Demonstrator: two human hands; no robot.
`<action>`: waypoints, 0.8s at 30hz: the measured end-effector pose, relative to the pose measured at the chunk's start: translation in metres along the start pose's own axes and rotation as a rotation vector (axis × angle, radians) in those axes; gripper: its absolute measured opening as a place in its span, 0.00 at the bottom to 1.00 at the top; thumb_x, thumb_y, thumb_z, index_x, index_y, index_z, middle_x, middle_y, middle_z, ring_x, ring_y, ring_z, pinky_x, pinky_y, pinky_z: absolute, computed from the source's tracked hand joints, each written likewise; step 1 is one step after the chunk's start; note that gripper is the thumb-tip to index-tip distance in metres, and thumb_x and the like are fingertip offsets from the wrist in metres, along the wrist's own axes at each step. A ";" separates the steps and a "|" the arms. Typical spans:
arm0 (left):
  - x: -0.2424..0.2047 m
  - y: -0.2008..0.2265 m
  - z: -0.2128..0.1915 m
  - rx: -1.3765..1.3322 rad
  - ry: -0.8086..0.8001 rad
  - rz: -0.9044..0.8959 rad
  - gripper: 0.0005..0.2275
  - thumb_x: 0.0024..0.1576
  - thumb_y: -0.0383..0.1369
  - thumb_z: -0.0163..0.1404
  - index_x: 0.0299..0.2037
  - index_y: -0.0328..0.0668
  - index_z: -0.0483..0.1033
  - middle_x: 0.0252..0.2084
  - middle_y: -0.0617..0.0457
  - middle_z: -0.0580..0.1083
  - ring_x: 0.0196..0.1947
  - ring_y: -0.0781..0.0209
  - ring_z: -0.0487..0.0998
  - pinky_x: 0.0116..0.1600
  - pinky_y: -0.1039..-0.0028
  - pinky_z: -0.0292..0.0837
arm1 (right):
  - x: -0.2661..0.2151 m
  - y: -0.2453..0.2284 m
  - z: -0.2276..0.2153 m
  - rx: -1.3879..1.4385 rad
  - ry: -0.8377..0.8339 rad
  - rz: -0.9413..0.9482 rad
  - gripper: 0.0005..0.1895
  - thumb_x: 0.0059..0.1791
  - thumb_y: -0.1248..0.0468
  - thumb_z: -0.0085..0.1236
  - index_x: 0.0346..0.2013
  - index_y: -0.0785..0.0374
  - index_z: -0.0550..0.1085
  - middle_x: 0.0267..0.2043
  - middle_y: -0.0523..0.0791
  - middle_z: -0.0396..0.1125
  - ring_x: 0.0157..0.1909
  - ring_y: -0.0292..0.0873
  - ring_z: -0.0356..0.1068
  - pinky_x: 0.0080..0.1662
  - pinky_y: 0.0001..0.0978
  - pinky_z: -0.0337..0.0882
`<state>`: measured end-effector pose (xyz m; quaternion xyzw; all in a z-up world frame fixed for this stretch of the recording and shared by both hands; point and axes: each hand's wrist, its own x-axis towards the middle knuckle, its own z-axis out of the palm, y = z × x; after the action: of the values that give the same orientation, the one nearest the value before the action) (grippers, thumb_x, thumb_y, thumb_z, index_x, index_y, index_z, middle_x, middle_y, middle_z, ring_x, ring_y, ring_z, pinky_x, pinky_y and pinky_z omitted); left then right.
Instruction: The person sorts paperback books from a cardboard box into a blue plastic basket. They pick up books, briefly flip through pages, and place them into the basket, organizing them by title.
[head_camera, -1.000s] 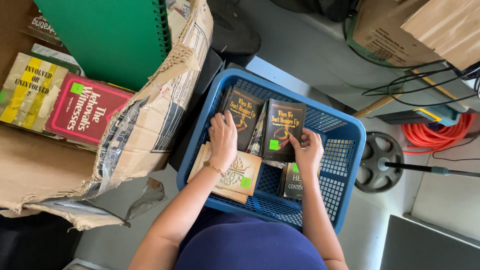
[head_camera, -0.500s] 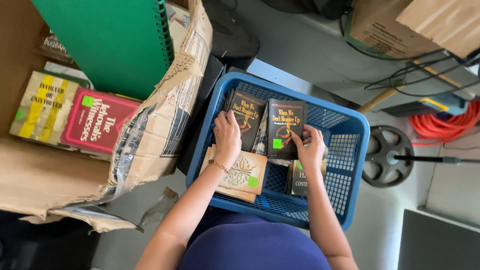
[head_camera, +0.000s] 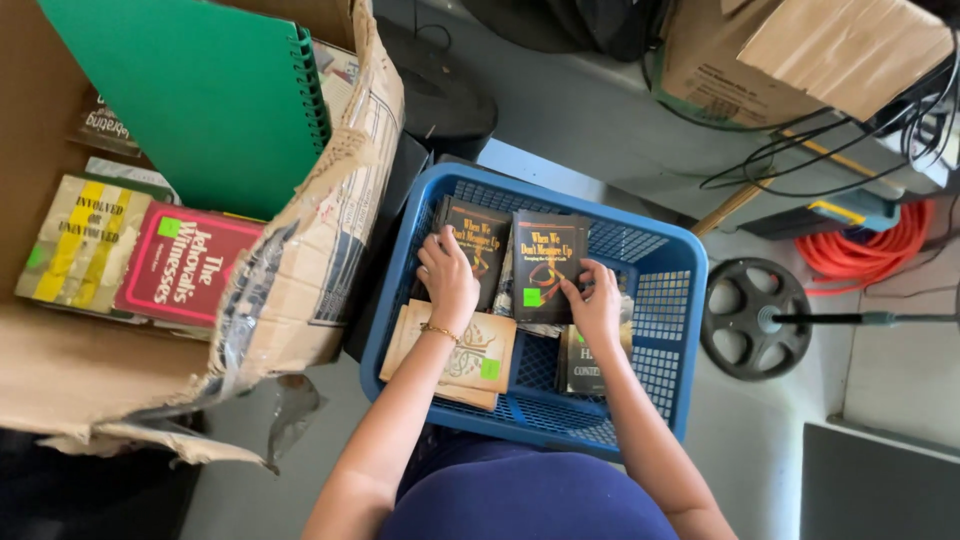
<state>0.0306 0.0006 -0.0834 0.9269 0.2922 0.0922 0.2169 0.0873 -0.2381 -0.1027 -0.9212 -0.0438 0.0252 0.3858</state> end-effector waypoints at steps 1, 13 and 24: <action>0.000 0.004 0.004 0.086 0.070 0.002 0.39 0.42 0.29 0.68 0.63 0.40 0.57 0.53 0.45 0.61 0.50 0.47 0.65 0.46 0.56 0.71 | 0.002 0.001 0.000 0.016 -0.005 0.011 0.26 0.44 0.58 0.72 0.55 0.57 0.75 0.41 0.44 0.68 0.34 0.44 0.74 0.39 0.35 0.74; 0.001 0.017 -0.031 -0.199 0.119 -0.042 0.10 0.60 0.30 0.51 0.49 0.41 0.68 0.42 0.41 0.72 0.36 0.33 0.80 0.39 0.49 0.78 | 0.016 0.026 -0.006 0.269 -0.056 0.074 0.20 0.46 0.66 0.67 0.52 0.56 0.74 0.31 0.43 0.72 0.28 0.37 0.71 0.34 0.28 0.73; -0.029 0.057 0.017 -0.692 0.214 -0.039 0.14 0.65 0.38 0.46 0.53 0.36 0.69 0.39 0.29 0.77 0.42 0.25 0.79 0.44 0.44 0.76 | 0.018 0.034 -0.004 0.562 -0.057 0.096 0.17 0.50 0.73 0.56 0.53 0.62 0.67 0.35 0.41 0.64 0.34 0.35 0.69 0.38 0.25 0.71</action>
<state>0.0404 -0.0645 -0.0734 0.7780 0.2826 0.2780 0.4875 0.1075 -0.2635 -0.1246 -0.7781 -0.0022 0.0806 0.6230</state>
